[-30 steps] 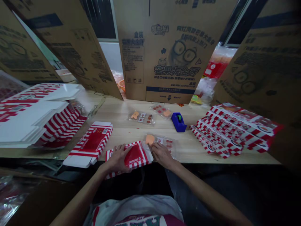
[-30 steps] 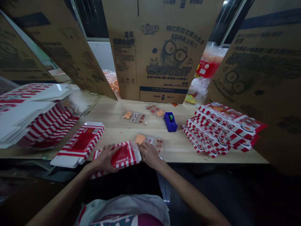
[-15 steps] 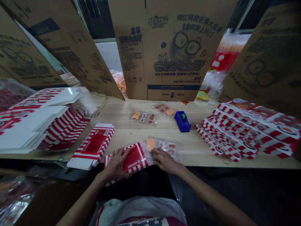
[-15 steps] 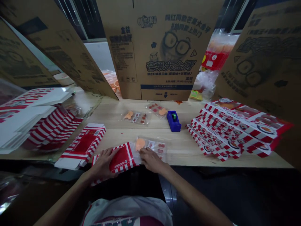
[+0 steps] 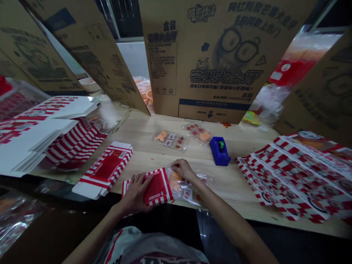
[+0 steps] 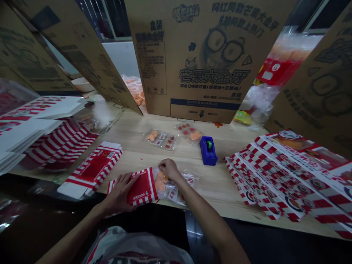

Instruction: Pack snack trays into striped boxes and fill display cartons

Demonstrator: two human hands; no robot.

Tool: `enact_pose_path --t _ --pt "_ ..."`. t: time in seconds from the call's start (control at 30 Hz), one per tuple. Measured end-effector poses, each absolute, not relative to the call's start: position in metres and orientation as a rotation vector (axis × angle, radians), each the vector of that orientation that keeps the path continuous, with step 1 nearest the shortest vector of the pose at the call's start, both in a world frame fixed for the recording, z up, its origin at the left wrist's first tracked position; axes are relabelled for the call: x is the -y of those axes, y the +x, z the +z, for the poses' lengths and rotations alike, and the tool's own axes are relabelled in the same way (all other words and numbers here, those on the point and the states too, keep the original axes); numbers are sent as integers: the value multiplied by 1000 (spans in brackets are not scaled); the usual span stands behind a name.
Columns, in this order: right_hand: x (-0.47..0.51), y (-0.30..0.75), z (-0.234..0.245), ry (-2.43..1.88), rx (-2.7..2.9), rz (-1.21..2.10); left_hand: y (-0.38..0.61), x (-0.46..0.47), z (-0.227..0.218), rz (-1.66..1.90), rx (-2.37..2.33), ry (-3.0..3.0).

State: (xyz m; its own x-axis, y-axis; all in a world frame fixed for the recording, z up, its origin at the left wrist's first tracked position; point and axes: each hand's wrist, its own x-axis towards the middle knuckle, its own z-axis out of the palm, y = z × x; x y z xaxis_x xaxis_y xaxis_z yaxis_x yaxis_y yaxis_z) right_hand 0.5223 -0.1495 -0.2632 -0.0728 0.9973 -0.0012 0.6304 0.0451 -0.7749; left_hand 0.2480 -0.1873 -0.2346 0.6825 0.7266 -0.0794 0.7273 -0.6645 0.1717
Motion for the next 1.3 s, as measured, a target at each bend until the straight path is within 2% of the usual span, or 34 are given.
enact_pose_path --t 0.4,0.53,0.63,0.83,1.0,1.13,1.3 --pt "184 514 -264 -1621 1839 847 259 178 -232 19 -1069 2702" --pt "187 506 -268 -1478 1525 903 263 171 -227 -61 -1031 2692" --pt "193 508 -266 -1487 1213 773 266 164 -225 -155 -990 2702" --pt "256 583 -257 -1767 1071 337 262 158 -232 -201 -941 2730" --pt "293 602 -255 -1927 1120 536 266 159 -233 -199 -932 2732" --pt "276 527 -258 -1752 1084 788 273 162 -235 -129 -908 2744" --pt "256 460 -262 -1696 1169 798 274 164 -238 -27 -940 2754"
